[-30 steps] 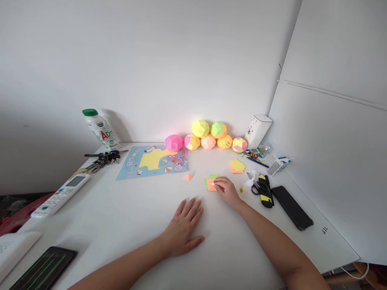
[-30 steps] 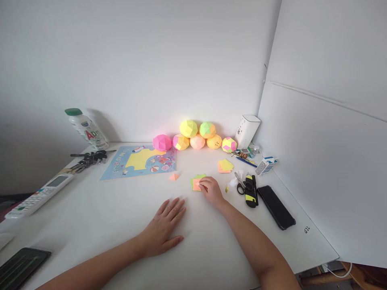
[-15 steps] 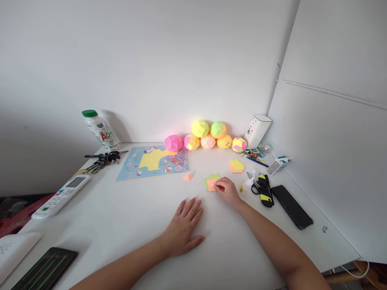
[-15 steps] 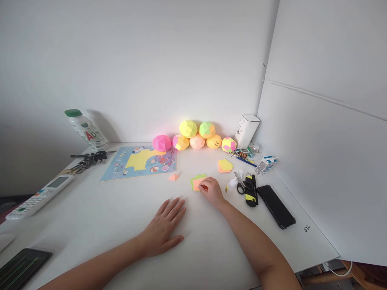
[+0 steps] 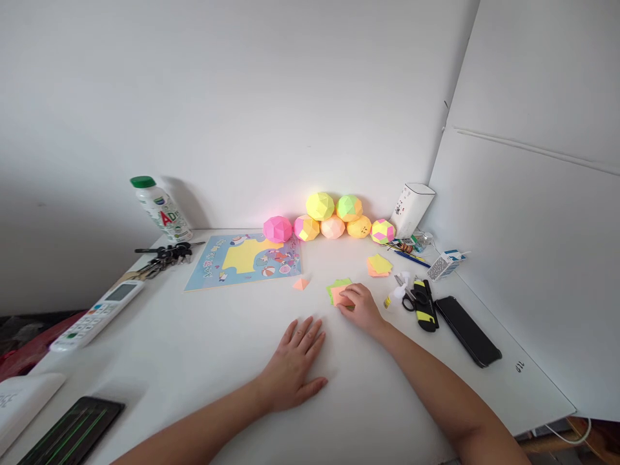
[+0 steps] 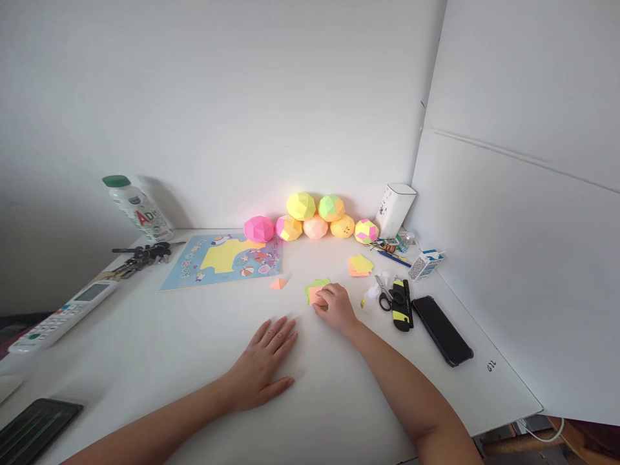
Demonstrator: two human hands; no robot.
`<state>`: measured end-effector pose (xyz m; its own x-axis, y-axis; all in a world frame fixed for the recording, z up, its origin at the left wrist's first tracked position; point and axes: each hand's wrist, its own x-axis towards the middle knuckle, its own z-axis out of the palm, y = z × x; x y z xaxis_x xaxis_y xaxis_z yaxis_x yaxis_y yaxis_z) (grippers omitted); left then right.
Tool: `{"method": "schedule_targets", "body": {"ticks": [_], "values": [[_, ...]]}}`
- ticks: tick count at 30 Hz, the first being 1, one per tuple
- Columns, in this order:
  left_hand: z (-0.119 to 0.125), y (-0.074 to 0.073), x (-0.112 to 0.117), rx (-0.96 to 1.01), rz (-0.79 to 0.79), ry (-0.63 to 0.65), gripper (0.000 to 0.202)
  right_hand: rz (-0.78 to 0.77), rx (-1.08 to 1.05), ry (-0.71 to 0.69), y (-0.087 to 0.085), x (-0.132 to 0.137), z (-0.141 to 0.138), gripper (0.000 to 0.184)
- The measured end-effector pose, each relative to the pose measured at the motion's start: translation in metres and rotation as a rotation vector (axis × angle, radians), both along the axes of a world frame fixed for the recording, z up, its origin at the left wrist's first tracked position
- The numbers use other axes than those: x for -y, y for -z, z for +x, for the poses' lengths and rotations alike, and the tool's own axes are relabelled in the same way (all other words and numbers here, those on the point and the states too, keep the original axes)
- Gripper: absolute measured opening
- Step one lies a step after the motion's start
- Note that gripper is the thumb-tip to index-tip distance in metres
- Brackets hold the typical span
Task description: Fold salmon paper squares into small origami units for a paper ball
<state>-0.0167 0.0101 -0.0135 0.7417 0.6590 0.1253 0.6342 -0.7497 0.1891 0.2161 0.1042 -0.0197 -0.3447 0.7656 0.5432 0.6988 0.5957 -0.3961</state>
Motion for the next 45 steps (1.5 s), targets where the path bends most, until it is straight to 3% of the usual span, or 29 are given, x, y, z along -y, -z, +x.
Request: {"method": "schedule_targets", "body": {"ticks": [24,36,41,43,45], "values": [[0.0,0.0,0.0,0.014,0.011,0.005,0.071,-0.023,0.017,-0.033,-0.01,0.005,-0.002,0.006],[0.0,-0.002,0.0,0.06,-0.043,0.0,0.066,-0.006,-0.13,0.016,-0.011,0.004,-0.002,0.019],[-0.002,-0.009,-0.002,0.289,-0.263,0.014,0.044,0.249,-0.176,0.163,-0.031,0.014,0.003,0.018],[-0.003,-0.013,-0.005,0.494,-0.497,-0.041,0.041,0.317,-0.136,0.088,-0.036,0.025,-0.001,0.017],[-0.004,-0.017,-0.01,0.768,-0.81,-0.145,0.045,0.281,-0.057,-0.058,-0.037,0.04,-0.01,0.017]]}}
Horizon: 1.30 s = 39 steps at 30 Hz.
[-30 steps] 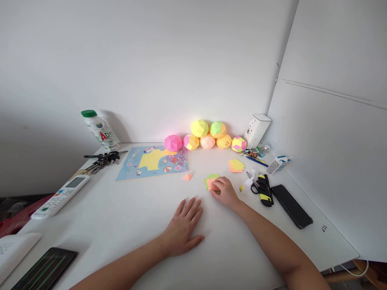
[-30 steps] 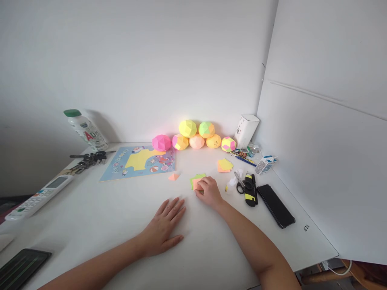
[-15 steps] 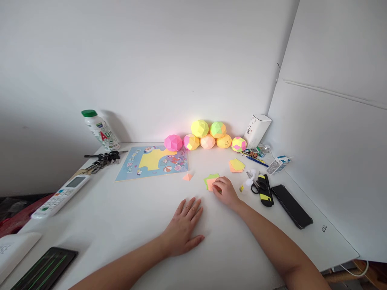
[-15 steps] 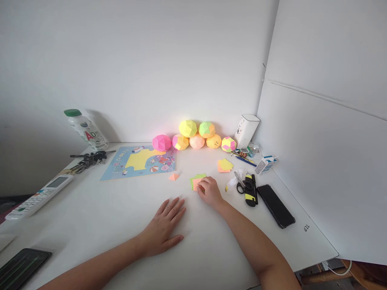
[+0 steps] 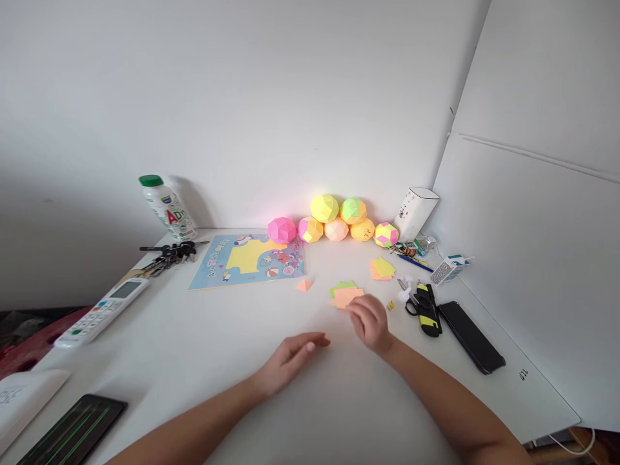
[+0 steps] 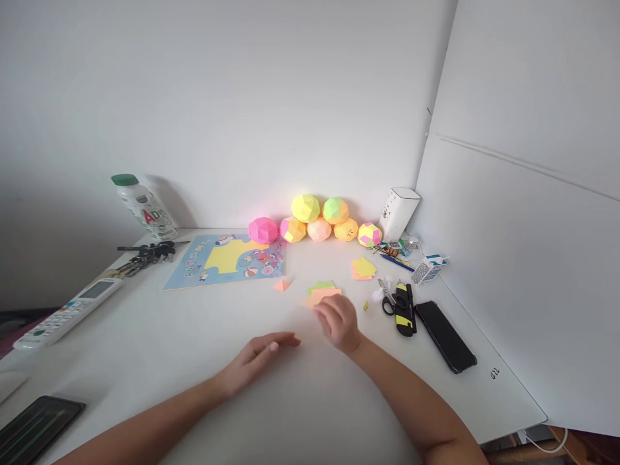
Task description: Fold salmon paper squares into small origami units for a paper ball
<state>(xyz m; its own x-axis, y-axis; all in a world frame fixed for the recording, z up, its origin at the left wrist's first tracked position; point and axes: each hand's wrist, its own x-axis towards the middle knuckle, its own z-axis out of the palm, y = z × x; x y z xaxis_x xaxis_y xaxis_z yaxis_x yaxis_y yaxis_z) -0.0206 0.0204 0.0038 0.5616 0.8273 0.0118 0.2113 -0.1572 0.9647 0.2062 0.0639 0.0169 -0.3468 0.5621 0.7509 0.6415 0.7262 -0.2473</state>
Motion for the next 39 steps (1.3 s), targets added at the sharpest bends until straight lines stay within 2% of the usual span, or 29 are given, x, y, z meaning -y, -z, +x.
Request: {"method": "schedule_targets", "body": {"ticks": [2,3,5,7,9,15,19,23,27,30,35,39], "values": [[0.0,-0.004,-0.006,0.3,-0.279,-0.035,0.057,-0.033,0.065,-0.131,0.004,0.015,-0.013,0.017],[0.0,-0.007,-0.008,0.39,-0.396,-0.009,0.059,-0.052,0.103,-0.195,0.006,0.021,-0.019,0.017],[0.001,-0.011,-0.011,0.483,-0.56,-0.024,0.053,-0.052,0.129,-0.293,0.01,0.03,-0.029,0.016],[0.002,-0.013,-0.011,0.491,-0.635,0.016,0.042,-0.051,0.087,-0.322,0.011,0.035,-0.034,0.016],[0.004,-0.014,-0.01,0.48,-0.631,0.03,0.037,-0.083,0.04,-0.344,0.013,0.037,-0.035,0.018],[0.01,-0.013,-0.009,0.472,-0.627,-0.121,0.039,-0.146,0.054,-0.39,0.019,0.035,-0.035,0.019],[0.011,-0.016,-0.009,0.465,-0.639,-0.175,0.043,-0.265,0.053,-0.411,0.019,0.028,-0.037,0.036],[0.011,-0.014,-0.007,0.395,-0.599,-0.129,0.041,-0.301,0.061,-0.416,0.019,0.023,-0.033,0.044],[0.01,-0.011,-0.007,0.334,-0.533,-0.084,0.047,-0.366,0.035,-0.499,0.02,0.021,-0.03,0.031],[0.01,-0.011,-0.006,0.267,-0.525,-0.06,0.05,-0.46,-0.078,-0.566,0.018,0.022,-0.031,0.03],[0.009,-0.014,-0.003,0.291,-0.53,-0.061,0.054,-0.65,-0.28,-0.461,0.014,0.022,-0.031,0.023],[0.008,-0.012,-0.004,0.312,-0.529,-0.088,0.045,-0.803,-0.33,-0.361,0.013,0.019,-0.031,0.022]]}}
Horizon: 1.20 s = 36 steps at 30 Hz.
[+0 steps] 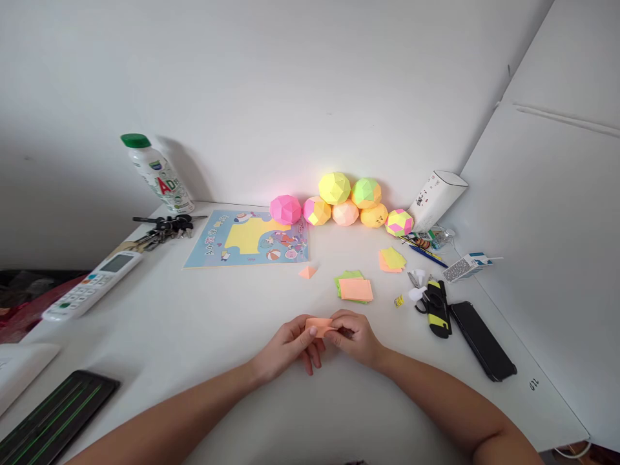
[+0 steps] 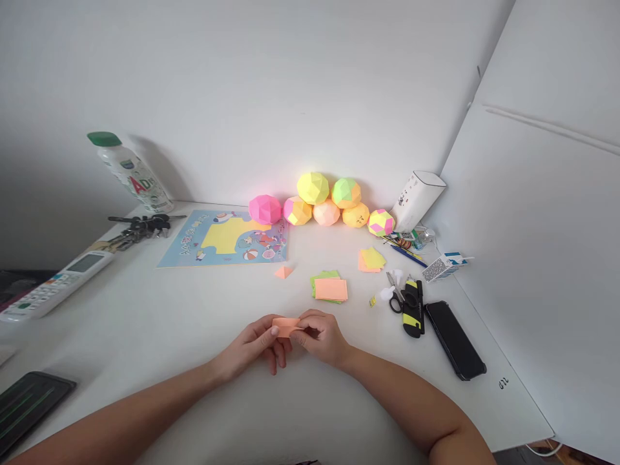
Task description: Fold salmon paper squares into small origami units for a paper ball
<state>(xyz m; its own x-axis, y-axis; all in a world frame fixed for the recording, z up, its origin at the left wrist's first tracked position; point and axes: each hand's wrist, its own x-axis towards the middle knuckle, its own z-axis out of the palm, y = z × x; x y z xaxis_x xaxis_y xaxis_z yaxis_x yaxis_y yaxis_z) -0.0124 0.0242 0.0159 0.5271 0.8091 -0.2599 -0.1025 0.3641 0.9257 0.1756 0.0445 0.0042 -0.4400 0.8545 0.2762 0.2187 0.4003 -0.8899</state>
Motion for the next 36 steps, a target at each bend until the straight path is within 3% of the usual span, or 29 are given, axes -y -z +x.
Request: {"method": "schedule_targets", "body": {"ticks": [6,10,12,14,18,25,36], "values": [[0.0002,0.0053,-0.0004,-0.048,0.019,0.026,0.039,-0.177,0.058,-0.035,-0.0043,-0.0011,-0.0005,0.024],[-0.0006,0.0059,-0.0007,-0.038,0.021,0.054,0.039,-0.343,0.007,-0.074,-0.0021,0.0,0.0014,0.02],[-0.0014,0.0067,-0.0009,-0.023,0.02,0.067,0.039,-0.394,-0.013,-0.089,-0.001,0.0001,0.0025,0.026],[-0.0019,0.0076,-0.0008,-0.017,0.019,0.071,0.038,-0.414,-0.001,-0.102,-0.0017,-0.0002,0.003,0.034],[-0.0008,0.0073,0.0001,-0.016,0.005,0.044,0.037,-0.456,0.021,-0.167,-0.0057,-0.0016,0.0025,0.023],[0.0007,0.0041,0.0013,-0.024,-0.017,0.009,0.035,-0.518,0.041,-0.112,-0.0032,-0.0031,0.003,0.028],[0.0007,0.0035,0.001,-0.045,0.006,0.023,0.036,-0.554,0.036,-0.14,-0.0075,-0.0051,0.0034,0.027]]}}
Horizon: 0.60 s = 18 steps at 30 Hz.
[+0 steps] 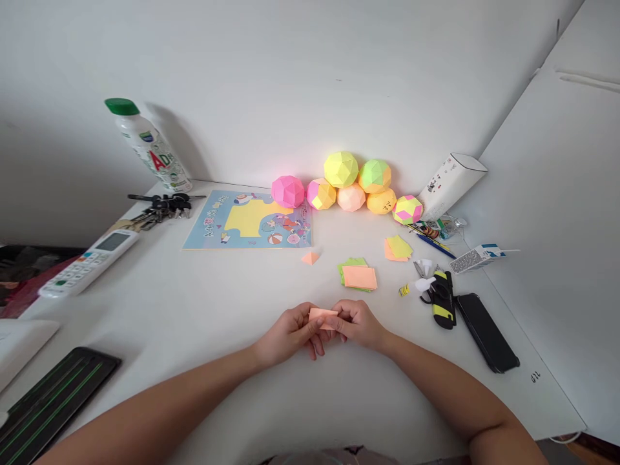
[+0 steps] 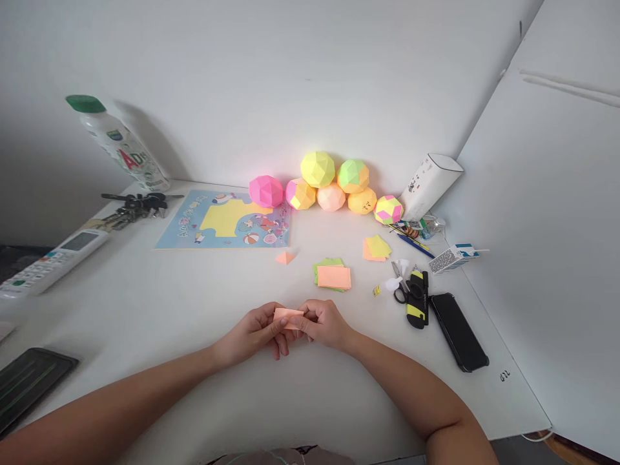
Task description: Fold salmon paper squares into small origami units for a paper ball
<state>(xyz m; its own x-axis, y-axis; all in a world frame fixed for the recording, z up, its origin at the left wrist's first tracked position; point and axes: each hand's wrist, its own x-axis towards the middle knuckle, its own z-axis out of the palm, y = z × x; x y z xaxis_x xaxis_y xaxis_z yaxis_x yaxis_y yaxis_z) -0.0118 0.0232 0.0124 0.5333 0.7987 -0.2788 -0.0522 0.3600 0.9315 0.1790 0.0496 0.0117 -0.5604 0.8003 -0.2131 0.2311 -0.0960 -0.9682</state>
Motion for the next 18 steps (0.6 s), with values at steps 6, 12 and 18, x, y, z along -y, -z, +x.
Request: {"method": "schedule_targets", "body": {"ticks": [6,12,18], "values": [[-0.0003,0.0015,-0.0003,0.003,-0.004,0.007,0.037,0.002,-0.01,-0.027,0.0009,-0.0002,0.0008,0.027],[-0.0016,0.003,-0.0002,0.008,-0.007,0.015,0.036,0.002,-0.003,-0.024,0.0026,0.0,0.0012,0.027],[-0.0014,0.0028,-0.0002,0.006,-0.005,0.008,0.038,-0.001,-0.005,-0.024,0.0018,0.0,0.0006,0.027]]}}
